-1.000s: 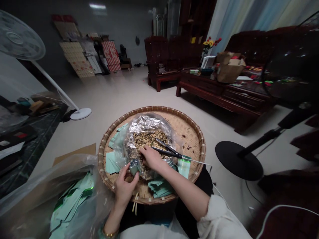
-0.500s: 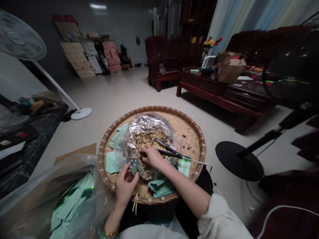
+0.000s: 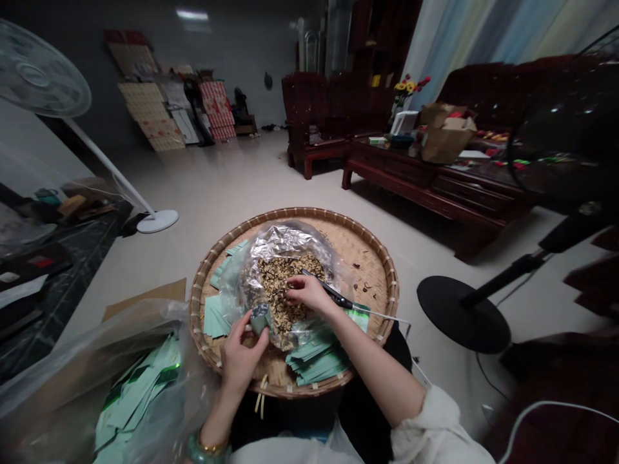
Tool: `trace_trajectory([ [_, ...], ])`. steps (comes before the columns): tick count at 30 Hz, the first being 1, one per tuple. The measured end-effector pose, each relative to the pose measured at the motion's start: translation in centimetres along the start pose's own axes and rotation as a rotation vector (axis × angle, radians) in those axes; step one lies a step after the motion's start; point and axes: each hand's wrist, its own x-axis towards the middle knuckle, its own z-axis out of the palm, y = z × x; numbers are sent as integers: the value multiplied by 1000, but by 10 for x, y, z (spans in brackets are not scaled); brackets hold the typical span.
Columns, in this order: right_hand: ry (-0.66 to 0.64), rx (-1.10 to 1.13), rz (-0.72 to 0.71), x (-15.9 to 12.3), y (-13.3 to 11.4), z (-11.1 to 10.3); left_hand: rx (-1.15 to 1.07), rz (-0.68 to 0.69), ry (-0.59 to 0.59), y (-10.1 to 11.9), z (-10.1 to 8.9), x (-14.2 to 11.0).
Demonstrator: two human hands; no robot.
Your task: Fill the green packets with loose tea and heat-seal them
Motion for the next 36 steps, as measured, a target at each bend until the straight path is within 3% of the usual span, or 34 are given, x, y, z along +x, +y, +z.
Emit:
trace_trajectory([
  [9, -32, 62, 53, -9, -15, 2, 18, 16, -21, 7, 2, 11],
  [15, -157, -79, -22, -17, -57, -5, 72, 78, -61, 13, 5, 21],
  [21, -325, -500, -184, -24, -103, -8, 92, 98, -111, 22, 18, 35],
  [27, -265, -1072, -485, -28, -116, -1, 104, 141, -100, 31, 25, 43],
  [36, -193, -1209, -538, -37, -111, 9, 128, 135, -112, 29, 29, 44],
])
